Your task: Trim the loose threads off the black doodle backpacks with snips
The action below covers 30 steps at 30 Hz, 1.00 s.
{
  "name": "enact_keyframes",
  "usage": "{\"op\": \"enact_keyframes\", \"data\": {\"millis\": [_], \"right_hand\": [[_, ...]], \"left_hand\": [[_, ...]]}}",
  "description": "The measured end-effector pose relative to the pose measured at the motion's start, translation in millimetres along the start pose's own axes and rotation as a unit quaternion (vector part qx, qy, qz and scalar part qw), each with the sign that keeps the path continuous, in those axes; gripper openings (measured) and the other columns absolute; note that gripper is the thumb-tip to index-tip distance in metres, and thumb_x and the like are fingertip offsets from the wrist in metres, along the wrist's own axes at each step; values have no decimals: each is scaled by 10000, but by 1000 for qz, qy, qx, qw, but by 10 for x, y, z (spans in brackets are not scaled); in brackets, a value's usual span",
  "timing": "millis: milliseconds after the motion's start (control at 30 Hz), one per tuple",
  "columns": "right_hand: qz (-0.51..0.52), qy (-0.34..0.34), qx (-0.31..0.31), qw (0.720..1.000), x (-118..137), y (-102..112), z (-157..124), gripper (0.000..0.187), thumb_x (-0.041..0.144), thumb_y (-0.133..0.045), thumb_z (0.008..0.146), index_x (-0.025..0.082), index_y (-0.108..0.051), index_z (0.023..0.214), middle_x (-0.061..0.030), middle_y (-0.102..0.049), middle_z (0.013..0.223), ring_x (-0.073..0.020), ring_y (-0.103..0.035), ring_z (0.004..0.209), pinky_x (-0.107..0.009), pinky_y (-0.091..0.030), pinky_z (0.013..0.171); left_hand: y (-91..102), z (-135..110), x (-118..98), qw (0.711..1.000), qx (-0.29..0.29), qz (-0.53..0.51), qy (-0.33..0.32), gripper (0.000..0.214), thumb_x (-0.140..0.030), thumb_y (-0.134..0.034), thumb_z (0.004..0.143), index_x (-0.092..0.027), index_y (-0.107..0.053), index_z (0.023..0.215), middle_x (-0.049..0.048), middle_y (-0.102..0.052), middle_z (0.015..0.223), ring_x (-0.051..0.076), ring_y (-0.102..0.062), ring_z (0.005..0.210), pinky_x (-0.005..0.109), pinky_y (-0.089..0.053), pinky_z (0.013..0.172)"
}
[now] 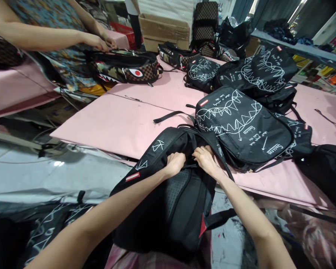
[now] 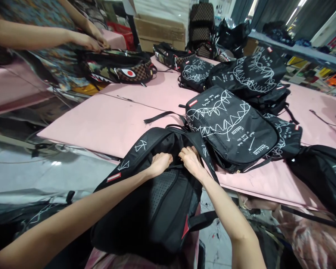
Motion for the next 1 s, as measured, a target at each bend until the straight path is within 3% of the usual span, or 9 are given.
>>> {"op": "enact_keyframes", "data": {"millis": [133, 233, 400, 600, 800, 1000], "right_hand": [[-1, -14, -2, 1000, -71, 10, -85, 163, 50, -518, 837, 186, -604, 810, -34, -582, 863, -200, -485, 859, -311, -340, 782], [5, -76, -32, 997, -194, 92, -232, 197, 26, -482, 834, 185, -593, 808, -37, -571, 858, -197, -487, 842, -294, -353, 746], [45, -131, -54, 989, -348, 82, -351, 197, 18, -489, 821, 174, -605, 853, -47, -579, 869, -193, -506, 824, -285, -372, 730], [71, -106, -65, 990, -419, 27, -301, 200, 31, -490, 829, 186, -616, 832, -41, -589, 884, -193, -511, 851, -297, -379, 786], [76, -70, -57, 993, -330, 103, -229, 175, 69, -522, 841, 193, -642, 818, -32, -590, 856, -189, -497, 869, -290, -380, 804], [56, -24, -20, 998, -146, 68, -62, 88, 128, -597, 831, 178, -669, 829, -45, -606, 865, -201, -489, 880, -312, -367, 784]], "left_hand": [[14, 60, -12, 1000, 8, 12, 16, 256, -285, -472, 857, -157, -694, 847, 158, -691, 924, 285, -644, 911, 320, -451, 721], [20, 204, -103, 999, 17, 20, 29, 343, -450, -589, 783, -131, -696, 849, 181, -688, 922, 303, -642, 903, 324, -464, 711], [-44, 373, -365, 999, 26, 36, 1, 254, -345, -686, 714, -104, -700, 791, 184, -688, 901, 272, -645, 880, 295, -462, 723], [-99, 250, -285, 999, 8, 40, 21, 219, -202, -511, 794, -147, -707, 874, 163, -687, 938, 261, -643, 911, 303, -451, 740], [-27, 163, -146, 999, 18, 26, 38, 245, -223, -466, 802, -231, -705, 856, 90, -706, 878, 237, -652, 884, 284, -447, 730], [50, 55, -85, 999, -2, 9, 44, 265, -228, -432, 818, -230, -692, 872, 90, -705, 907, 240, -650, 896, 296, -454, 736]]}}
Point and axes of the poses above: each hand's wrist, its own z-axis towards the middle knuckle, its own y-axis out of the back of the hand, x = y × z, the point moved 8 cm from there along z, towards the middle knuckle
